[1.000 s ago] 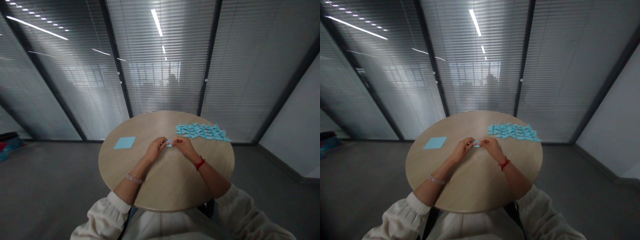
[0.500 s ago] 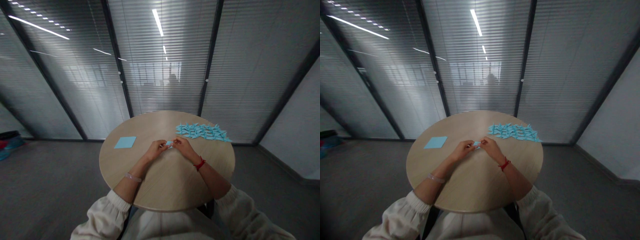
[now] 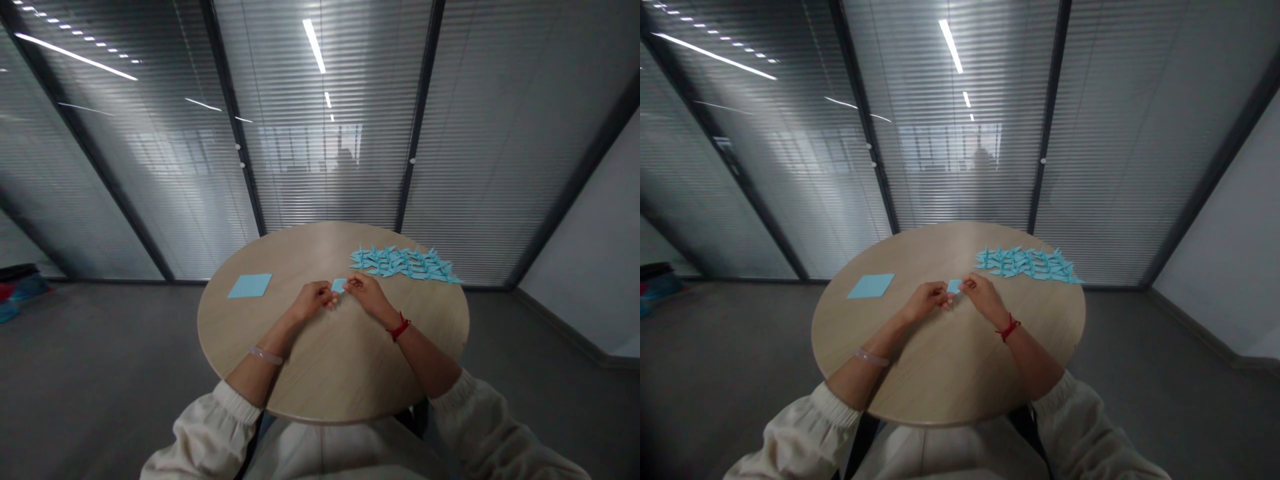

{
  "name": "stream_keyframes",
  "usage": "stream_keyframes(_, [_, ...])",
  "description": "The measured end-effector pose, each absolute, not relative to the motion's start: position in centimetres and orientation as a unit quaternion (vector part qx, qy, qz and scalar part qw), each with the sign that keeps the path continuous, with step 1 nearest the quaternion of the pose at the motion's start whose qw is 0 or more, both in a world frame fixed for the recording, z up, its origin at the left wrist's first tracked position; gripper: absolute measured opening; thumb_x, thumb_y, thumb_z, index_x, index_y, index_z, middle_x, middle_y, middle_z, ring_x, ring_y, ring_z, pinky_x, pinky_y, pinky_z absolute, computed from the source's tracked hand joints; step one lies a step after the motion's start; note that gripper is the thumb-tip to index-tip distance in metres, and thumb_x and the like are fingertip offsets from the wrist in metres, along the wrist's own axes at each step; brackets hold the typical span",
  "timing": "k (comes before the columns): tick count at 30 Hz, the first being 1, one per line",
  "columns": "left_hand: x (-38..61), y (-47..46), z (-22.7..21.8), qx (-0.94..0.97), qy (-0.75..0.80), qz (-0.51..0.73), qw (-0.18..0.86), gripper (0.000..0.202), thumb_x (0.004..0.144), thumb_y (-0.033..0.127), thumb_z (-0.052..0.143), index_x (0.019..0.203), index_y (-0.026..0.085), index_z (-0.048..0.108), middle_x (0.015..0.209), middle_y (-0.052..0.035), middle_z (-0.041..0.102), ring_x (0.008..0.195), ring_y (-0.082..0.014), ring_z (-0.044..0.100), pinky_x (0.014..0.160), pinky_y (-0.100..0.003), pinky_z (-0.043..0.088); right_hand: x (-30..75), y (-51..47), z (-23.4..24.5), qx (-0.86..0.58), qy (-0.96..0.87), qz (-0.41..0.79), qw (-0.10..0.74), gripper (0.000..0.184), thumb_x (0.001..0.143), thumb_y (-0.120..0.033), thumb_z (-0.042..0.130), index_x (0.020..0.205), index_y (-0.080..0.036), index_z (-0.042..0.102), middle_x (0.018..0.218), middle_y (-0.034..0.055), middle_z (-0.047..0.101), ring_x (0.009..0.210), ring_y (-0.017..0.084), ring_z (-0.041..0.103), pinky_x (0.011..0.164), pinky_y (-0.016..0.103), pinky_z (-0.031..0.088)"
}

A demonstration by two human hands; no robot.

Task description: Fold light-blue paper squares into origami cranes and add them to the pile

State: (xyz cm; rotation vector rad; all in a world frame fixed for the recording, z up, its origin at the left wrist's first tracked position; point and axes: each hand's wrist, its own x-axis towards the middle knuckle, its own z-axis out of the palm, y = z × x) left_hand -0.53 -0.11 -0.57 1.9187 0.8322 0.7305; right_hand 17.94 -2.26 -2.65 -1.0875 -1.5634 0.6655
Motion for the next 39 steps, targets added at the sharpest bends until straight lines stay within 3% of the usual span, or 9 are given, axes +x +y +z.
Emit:
stream_keyframes(4, [-0.61, -0.19, -0.59, 0.786, 0.343, 0.307, 0.414, 0.033, 0.076, 0.045, 0.057, 0.07, 0.013, 0.058, 0.064, -0.003, 0.063, 0.056, -0.0113, 0.057, 0.056, -0.022, 0.044, 17.7, -2.45, -2.43, -0.425, -0.649, 0.349, 0.526, 0.022, 0.071, -0.036, 0.063, 0.079, -0.016, 0.061, 0.073, 0.0014, 0.064, 0.067, 0.014, 0.058, 0.066, 0.026, 0.044])
stream_keyframes(9, [-0.4, -0.19, -0.95, 0.794, 0.327, 0.305, 0.413, 0.032, 0.078, 0.045, 0.054, 0.071, 0.013, 0.056, 0.067, -0.0034, 0.062, 0.056, -0.0113, 0.056, 0.055, -0.023, 0.044, 17.66, -2.22, -2.77, -0.434, -0.657, 0.341, 0.514, 0.022, 0.071, -0.036, 0.063, 0.065, -0.016, 0.056, 0.062, -0.0014, 0.059, 0.059, 0.012, 0.054, 0.06, 0.024, 0.042])
stream_keyframes(15, [-0.34, -0.21, -1.04, 0.811, 0.338, 0.287, 0.382, 0.036, 0.081, 0.049, 0.048, 0.064, 0.016, 0.048, 0.051, 0.003, 0.052, 0.046, -0.009, 0.046, 0.048, -0.021, 0.036, 17.83, -2.16, -2.85, -0.451, -0.659, 0.303, 0.52, 0.021, 0.071, -0.036, 0.062, 0.064, -0.016, 0.056, 0.061, -0.0014, 0.058, 0.057, 0.012, 0.052, 0.058, 0.024, 0.04])
stream_keyframes(22, [-0.47, -0.55, -0.44, 0.827, 0.356, 0.304, 0.312, 0.035, 0.084, 0.044, 0.044, 0.062, 0.017, 0.047, 0.051, 0.0038, 0.05, 0.046, -0.008, 0.042, 0.048, -0.02, 0.032, 17.65, -2.68, -2.04, -0.416, -0.648, 0.357, 0.528, 0.021, 0.07, -0.037, 0.065, 0.071, -0.016, 0.061, 0.068, 0.0009, 0.064, 0.064, 0.014, 0.058, 0.064, 0.026, 0.044])
stream_keyframes(29, [-0.26, -0.94, -0.44, 0.81, 0.326, 0.305, 0.381, 0.033, 0.083, 0.047, 0.046, 0.073, 0.015, 0.052, 0.062, 0.0002, 0.059, 0.054, -0.0107, 0.053, 0.054, -0.022, 0.042, 17.9, -2.46, -2.26, -0.412, -0.656, 0.347, 0.529, 0.017, 0.07, -0.033, 0.064, 0.068, -0.016, 0.061, 0.066, 0.0009, 0.063, 0.063, 0.014, 0.058, 0.064, 0.026, 0.045])
stream_keyframes(34, [-0.25, -0.93, -0.34, 0.811, 0.326, 0.351, 0.336, 0.036, 0.081, 0.05, 0.05, 0.087, 0.016, 0.059, 0.072, -0.0006, 0.061, 0.064, -0.0115, 0.056, 0.06, -0.022, 0.046, 17.77, -2.69, -2.42, -0.427, -0.681, 0.325, 0.498, 0.014, 0.069, -0.03, 0.064, 0.074, -0.016, 0.066, 0.067, -0.0002, 0.064, 0.062, 0.013, 0.057, 0.059, 0.023, 0.042])
stream_keyframes(39, [-0.48, -0.59, -0.39, 0.801, 0.359, 0.374, 0.299, 0.038, 0.08, 0.05, 0.051, 0.076, 0.014, 0.061, 0.065, 0.0, 0.059, 0.059, -0.0107, 0.054, 0.058, -0.021, 0.043, 17.3, -2.76, -2.67, -0.447, -0.673, 0.33, 0.488, 0.017, 0.07, -0.031, 0.064, 0.077, -0.016, 0.068, 0.067, -0.0006, 0.065, 0.06, 0.012, 0.056, 0.056, 0.021, 0.04])
